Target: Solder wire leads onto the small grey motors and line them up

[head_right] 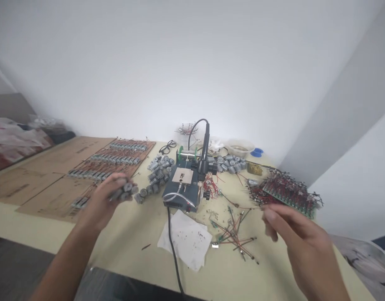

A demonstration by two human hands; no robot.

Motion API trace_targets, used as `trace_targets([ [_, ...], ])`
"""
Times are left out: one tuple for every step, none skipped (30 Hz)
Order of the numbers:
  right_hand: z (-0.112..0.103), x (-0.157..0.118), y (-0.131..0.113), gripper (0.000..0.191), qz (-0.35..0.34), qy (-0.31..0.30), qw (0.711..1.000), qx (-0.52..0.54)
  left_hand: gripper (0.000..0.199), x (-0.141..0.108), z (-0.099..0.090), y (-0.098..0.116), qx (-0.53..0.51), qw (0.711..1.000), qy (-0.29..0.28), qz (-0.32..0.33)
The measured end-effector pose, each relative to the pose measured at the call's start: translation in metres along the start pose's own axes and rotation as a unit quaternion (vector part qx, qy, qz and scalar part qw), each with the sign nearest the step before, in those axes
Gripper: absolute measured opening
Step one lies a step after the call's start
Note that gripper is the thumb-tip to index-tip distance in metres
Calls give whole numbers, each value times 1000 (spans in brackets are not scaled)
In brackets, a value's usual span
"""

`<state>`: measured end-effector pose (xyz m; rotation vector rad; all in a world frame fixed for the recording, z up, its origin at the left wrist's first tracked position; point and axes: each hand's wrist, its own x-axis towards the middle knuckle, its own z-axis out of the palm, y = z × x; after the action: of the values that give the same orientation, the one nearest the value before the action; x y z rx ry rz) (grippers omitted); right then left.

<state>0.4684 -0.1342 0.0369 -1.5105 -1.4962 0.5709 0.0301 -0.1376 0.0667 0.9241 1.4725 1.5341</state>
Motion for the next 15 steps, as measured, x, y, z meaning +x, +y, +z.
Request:
trace_targets([
  [3,20,-7,40,-5,-40,999,-30,35,24,4,-1,43,999,4,3],
  [8,38,-12,38,-15,-77,996,-50,33,44,9,-4,89,996,10,3],
  [14,54,-17,36,-25,-117,990,-71,30,61,13,-8,133,991,14,2],
  [21,69,-19,33,-37,-148,984,-89,28,74,17,-14,173,985,13,4],
  [28,82,-19,29,-47,-174,977,-111,28,83,20,-20,207,978,12,10],
  [36,93,-17,25,-55,-194,970,-134,29,90,23,-25,234,972,11,20],
  [45,104,-15,21,-62,-210,963,-156,31,93,25,-31,255,966,8,34],
  [53,112,-11,17,-66,-223,956,-177,35,95,27,-35,271,961,2,49],
  [62,119,-7,16,-67,-231,950,-197,38,95,29,-37,282,957,-5,63],
  [70,125,-4,16,-67,-238,945,-213,42,95,30,-39,291,954,-16,74],
  [78,129,-2,19,-68,-243,941,-226,45,94,31,-38,299,951,-29,81],
  [84,132,0,21,-71,-247,938,-234,48,92,32,-36,305,948,-41,87],
  [89,134,1,23,-77,-250,936,-237,50,90,32,-33,310,945,-48,93],
  [92,134,1,23,-87,-252,934,-237,52,86,32,-29,314,943,-49,103],
  [93,134,1,23,-97,-251,933,-238,53,80,31,-25,316,940,-43,119],
])
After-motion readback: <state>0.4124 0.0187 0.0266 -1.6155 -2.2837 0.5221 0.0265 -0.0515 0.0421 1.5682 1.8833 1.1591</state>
